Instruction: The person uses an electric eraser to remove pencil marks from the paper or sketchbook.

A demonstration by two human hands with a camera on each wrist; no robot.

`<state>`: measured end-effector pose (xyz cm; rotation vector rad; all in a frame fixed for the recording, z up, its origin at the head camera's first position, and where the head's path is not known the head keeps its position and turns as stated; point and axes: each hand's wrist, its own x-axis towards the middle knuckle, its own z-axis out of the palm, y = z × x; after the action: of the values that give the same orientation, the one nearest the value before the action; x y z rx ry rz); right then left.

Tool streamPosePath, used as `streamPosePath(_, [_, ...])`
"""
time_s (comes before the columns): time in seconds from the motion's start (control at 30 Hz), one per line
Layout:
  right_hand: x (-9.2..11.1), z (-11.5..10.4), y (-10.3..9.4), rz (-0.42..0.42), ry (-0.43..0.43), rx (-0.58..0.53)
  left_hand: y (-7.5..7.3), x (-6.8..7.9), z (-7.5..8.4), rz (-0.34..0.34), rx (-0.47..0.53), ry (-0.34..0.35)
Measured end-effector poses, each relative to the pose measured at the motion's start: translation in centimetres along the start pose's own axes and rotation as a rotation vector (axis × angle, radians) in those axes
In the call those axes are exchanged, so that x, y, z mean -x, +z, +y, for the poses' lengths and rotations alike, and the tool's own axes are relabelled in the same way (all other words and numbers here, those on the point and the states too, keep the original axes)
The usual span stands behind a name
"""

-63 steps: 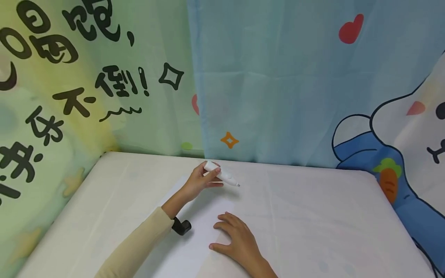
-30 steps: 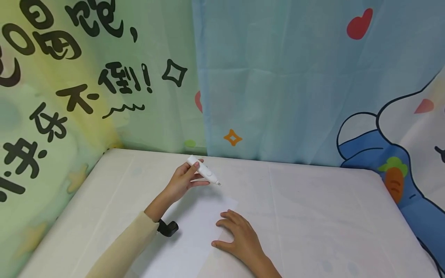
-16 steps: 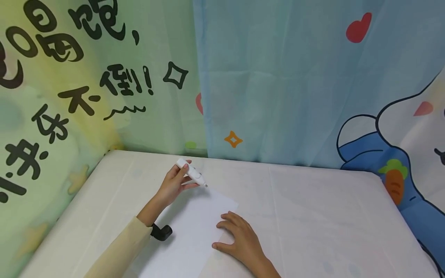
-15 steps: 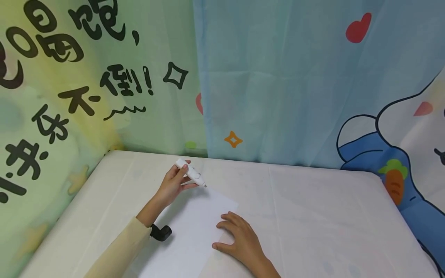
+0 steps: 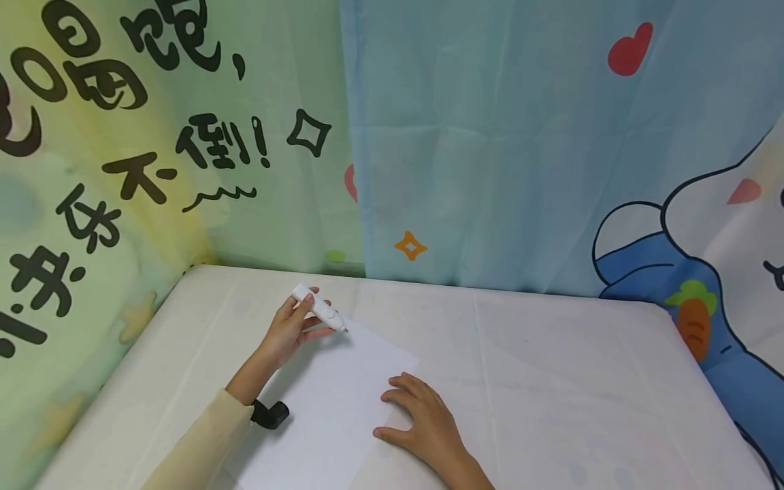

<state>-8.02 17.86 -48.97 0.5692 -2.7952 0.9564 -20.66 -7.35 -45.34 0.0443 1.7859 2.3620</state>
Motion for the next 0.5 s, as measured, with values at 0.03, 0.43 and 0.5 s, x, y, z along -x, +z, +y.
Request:
streamPosePath(0.03, [0.00,0.01,0.01,0.000,-0.002,0.001,-0.06,0.04,-0.03,0.001,0.002,-0.002])
streamPosePath(0.43, [-0.05,-0.15,-0.07,-0.016,0.021,-0.016,-0.11,-0.37,-0.23,0.093,0.009,-0.061])
streamPosePath(0.5, [-0.05,-0.19,-0.10,-0.013,0.019,-0.013,-0.18,-0.43,-0.33,0.089,0.008,-0.064])
